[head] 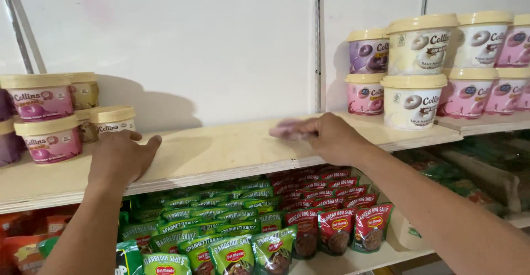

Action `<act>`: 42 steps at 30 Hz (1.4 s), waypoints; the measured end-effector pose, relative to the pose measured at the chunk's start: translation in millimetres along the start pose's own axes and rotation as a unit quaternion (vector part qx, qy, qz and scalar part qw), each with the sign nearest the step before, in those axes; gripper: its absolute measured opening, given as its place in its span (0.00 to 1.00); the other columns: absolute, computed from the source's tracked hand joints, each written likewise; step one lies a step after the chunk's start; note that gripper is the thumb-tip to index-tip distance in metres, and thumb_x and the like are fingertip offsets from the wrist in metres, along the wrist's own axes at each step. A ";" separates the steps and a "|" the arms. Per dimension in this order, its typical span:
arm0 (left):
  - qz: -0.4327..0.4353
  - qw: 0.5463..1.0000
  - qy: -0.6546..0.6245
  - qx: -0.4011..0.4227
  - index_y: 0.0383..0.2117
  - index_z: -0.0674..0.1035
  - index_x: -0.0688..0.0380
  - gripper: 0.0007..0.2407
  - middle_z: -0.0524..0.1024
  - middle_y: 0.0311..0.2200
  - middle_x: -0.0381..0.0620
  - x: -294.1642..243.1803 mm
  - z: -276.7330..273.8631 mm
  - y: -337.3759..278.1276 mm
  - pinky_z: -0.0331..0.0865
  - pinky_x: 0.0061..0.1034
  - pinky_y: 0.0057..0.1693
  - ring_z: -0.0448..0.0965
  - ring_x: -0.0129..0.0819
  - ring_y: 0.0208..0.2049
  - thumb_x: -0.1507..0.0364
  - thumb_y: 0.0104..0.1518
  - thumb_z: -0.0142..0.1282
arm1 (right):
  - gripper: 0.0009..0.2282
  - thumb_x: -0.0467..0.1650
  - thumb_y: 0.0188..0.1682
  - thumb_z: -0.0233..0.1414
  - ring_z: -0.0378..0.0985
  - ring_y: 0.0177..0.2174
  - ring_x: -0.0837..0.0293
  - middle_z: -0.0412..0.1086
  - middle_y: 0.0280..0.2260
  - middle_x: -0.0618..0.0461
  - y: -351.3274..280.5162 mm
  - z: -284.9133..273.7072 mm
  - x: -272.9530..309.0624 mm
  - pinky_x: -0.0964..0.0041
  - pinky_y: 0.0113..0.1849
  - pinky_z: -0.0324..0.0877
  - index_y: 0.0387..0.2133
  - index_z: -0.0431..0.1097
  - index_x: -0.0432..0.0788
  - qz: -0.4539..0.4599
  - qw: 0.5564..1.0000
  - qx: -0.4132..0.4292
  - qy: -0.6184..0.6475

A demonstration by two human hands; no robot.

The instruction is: The recorder is wiping down product containers and the shelf surface with a cloth in a grocery store.

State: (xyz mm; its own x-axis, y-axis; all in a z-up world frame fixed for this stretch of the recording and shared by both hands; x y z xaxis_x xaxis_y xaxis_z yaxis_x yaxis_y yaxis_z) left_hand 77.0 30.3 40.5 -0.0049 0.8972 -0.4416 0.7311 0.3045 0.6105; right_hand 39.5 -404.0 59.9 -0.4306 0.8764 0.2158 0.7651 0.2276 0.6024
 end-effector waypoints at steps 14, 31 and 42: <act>-0.004 1.000 -0.002 -0.002 0.47 0.84 0.59 0.23 0.74 0.53 0.65 -7.4 -5.8 -7.6 0.67 0.42 0.62 0.74 0.56 0.56 0.53 0.54 0.60 | 0.17 0.33 0.52 0.45 0.74 0.53 0.40 0.69 0.54 0.37 91.1 63.2 -255.1 0.48 0.54 0.67 0.48 0.76 0.38 0.179 0.927 0.195 -0.266; 0.021 0.997 -0.067 -0.038 0.43 0.84 0.66 0.24 0.81 0.41 0.66 -7.7 -12.9 -10.2 0.72 0.41 0.57 0.80 0.55 0.48 0.54 0.52 0.63 | 0.28 0.42 0.53 0.52 0.67 0.59 0.43 0.62 0.63 0.42 86.7 8.5 -131.5 0.50 0.58 0.63 0.65 0.59 0.43 0.151 0.976 0.023 -0.157; 0.068 0.994 -0.057 -0.070 0.39 0.84 0.65 0.24 0.78 0.42 0.68 -11.4 -12.3 -5.8 0.63 0.46 0.60 0.73 0.63 0.52 0.53 0.53 0.61 | 0.16 0.27 0.52 0.51 0.80 0.47 0.47 0.75 0.49 0.39 126.1 126.0 -54.0 0.56 0.50 0.75 0.53 0.75 0.40 0.159 0.952 0.175 -0.194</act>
State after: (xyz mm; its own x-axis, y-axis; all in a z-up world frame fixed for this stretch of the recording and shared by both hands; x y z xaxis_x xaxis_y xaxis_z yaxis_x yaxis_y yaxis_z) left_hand 64.5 22.3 50.1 0.1705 0.8936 -0.4153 0.6180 0.2312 0.7514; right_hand 219.5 -369.1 27.3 0.0065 1.0000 0.0031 0.9691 -0.0070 0.2466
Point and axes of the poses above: each hand's wrist, its own y-axis towards the middle knuckle, its own z-axis out of the palm, x = y × z, the point moved 9 cm from there along y, towards the middle knuckle
